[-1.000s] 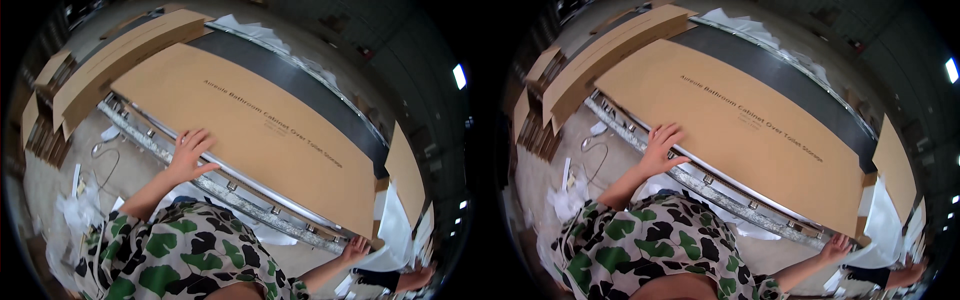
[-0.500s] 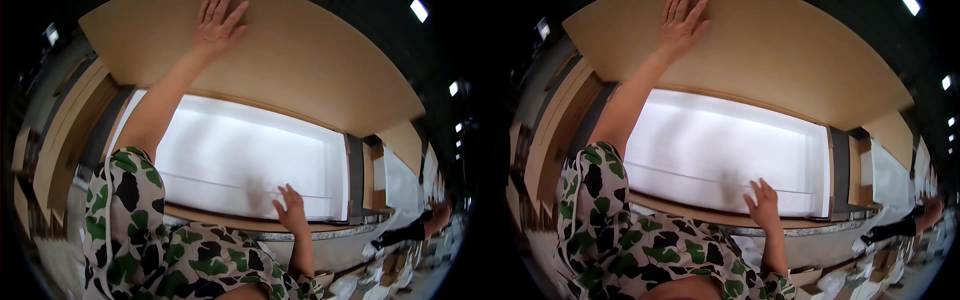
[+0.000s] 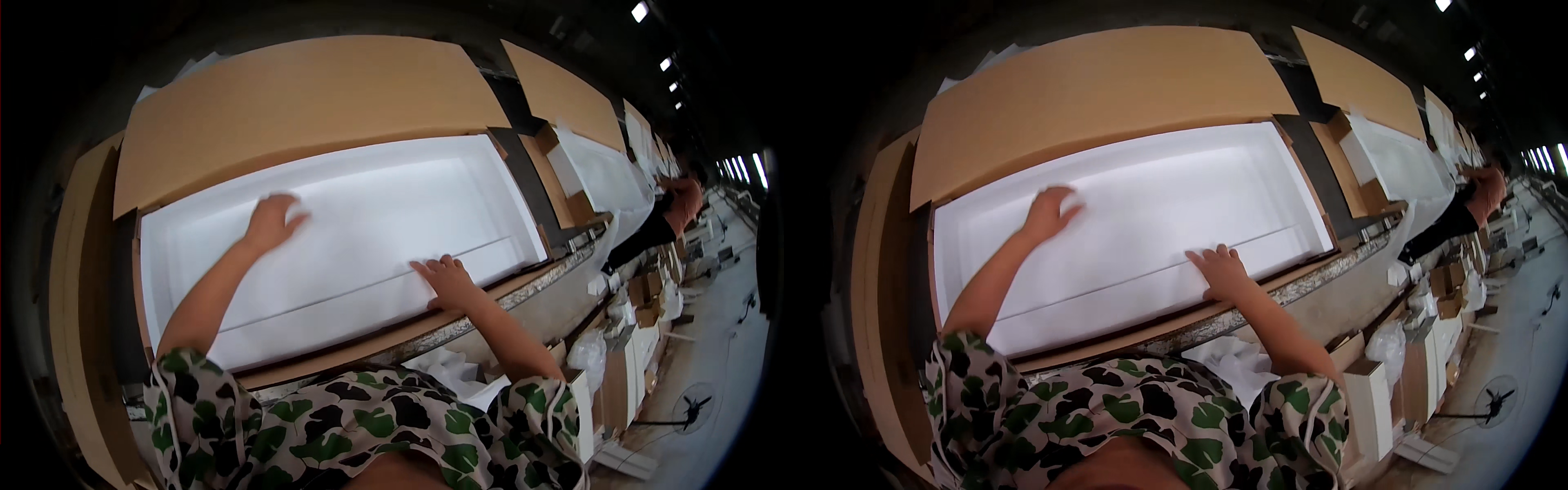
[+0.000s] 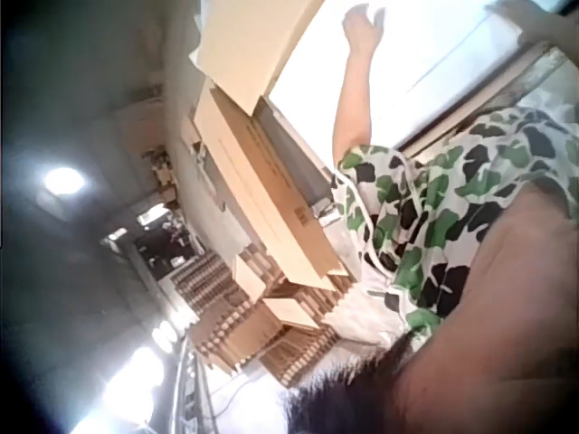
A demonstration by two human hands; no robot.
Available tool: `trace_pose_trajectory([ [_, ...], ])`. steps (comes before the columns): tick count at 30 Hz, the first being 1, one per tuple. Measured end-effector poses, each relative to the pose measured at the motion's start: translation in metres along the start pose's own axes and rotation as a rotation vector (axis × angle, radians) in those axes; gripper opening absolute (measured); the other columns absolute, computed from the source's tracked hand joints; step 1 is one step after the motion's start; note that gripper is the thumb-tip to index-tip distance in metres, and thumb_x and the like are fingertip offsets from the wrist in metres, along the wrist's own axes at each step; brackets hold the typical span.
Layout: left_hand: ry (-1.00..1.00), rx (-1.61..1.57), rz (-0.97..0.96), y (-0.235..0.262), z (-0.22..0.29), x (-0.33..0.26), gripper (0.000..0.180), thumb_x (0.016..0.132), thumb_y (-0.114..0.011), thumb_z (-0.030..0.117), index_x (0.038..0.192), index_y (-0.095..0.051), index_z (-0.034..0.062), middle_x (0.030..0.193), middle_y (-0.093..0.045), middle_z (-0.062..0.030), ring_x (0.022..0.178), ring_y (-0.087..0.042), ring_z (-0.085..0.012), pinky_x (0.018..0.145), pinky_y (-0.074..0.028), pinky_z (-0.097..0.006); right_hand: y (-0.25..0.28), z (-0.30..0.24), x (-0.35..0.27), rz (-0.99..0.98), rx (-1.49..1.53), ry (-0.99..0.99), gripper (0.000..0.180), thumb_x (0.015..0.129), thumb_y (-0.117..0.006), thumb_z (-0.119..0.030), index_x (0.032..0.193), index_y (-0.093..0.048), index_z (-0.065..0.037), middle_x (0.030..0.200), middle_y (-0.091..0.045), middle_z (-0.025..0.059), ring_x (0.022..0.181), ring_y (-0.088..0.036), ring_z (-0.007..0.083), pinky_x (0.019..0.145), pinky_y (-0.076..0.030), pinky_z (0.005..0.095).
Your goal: The person packs white furniture panels into cardboard boxes, placing protective foam padding between pieces and layering the panels inside the carton before closing and moving the boxes on a conveyor system.
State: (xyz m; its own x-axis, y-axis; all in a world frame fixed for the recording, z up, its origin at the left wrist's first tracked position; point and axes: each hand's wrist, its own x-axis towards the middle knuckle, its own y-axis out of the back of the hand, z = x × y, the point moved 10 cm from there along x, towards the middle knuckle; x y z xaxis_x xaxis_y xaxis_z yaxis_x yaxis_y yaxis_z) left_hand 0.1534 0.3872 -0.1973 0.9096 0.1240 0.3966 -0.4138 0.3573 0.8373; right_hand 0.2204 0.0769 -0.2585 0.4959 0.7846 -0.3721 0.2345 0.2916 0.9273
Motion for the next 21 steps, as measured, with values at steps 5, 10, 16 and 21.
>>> trace_pose_trajectory([
  [5, 0.079, -0.021, -0.595, -0.021, 0.020, -0.174, 0.044, 0.084, -0.058, 0.043, 0.101, -0.063, 0.0021, 0.106, -0.061, -0.0166, 0.102, -0.054, -0.0326, 0.090, -0.041, -0.039, 0.013, -0.023, 0.002, 0.027, -0.305, 0.051, 0.075, 0.047, -0.081, -0.041, 0.113, -0.057, -0.014, 0.106, -0.052, 0.0136, 0.102, -0.044, 0.0284, 0.080, -0.043, 0.0384],
  [10, 0.517, -0.024, -1.054, 0.024, 0.032, -0.233, 0.054, 0.085, -0.046, 0.056, 0.093, -0.067, 0.0065, 0.086, -0.065, -0.0155, 0.083, -0.060, -0.0303, 0.075, -0.046, -0.036, 0.003, 0.017, -0.021, -0.067, -0.002, -0.009, 0.065, 0.059, -0.066, -0.066, 0.081, -0.069, -0.005, 0.098, -0.058, 0.0172, 0.103, -0.047, 0.0344, 0.081, -0.045, 0.0425],
  [16, 0.576, -0.284, -1.064, 0.024, 0.027, -0.261, 0.046, 0.080, -0.060, 0.053, 0.091, -0.069, 0.0088, 0.079, -0.065, -0.0066, 0.074, -0.057, -0.0163, 0.068, -0.046, -0.031, 0.012, 0.040, -0.057, 0.012, 0.278, -0.291, 0.066, 0.074, -0.051, -0.068, 0.072, -0.067, -0.004, 0.088, -0.064, 0.0145, 0.093, -0.052, 0.0337, 0.084, -0.043, 0.0441],
  [21, 0.797, -0.397, -1.224, -0.007, -0.010, -0.275, 0.048, 0.086, -0.054, 0.048, 0.090, -0.064, 0.0016, 0.083, -0.061, -0.0032, 0.070, -0.053, -0.0139, 0.066, -0.046, -0.027, 0.085, 0.026, -0.155, 1.202, 0.427, -0.244, 0.016, 0.079, -0.065, -0.022, 0.080, -0.062, -0.006, 0.091, -0.062, 0.0112, 0.088, -0.053, 0.0306, 0.077, -0.044, 0.0377],
])
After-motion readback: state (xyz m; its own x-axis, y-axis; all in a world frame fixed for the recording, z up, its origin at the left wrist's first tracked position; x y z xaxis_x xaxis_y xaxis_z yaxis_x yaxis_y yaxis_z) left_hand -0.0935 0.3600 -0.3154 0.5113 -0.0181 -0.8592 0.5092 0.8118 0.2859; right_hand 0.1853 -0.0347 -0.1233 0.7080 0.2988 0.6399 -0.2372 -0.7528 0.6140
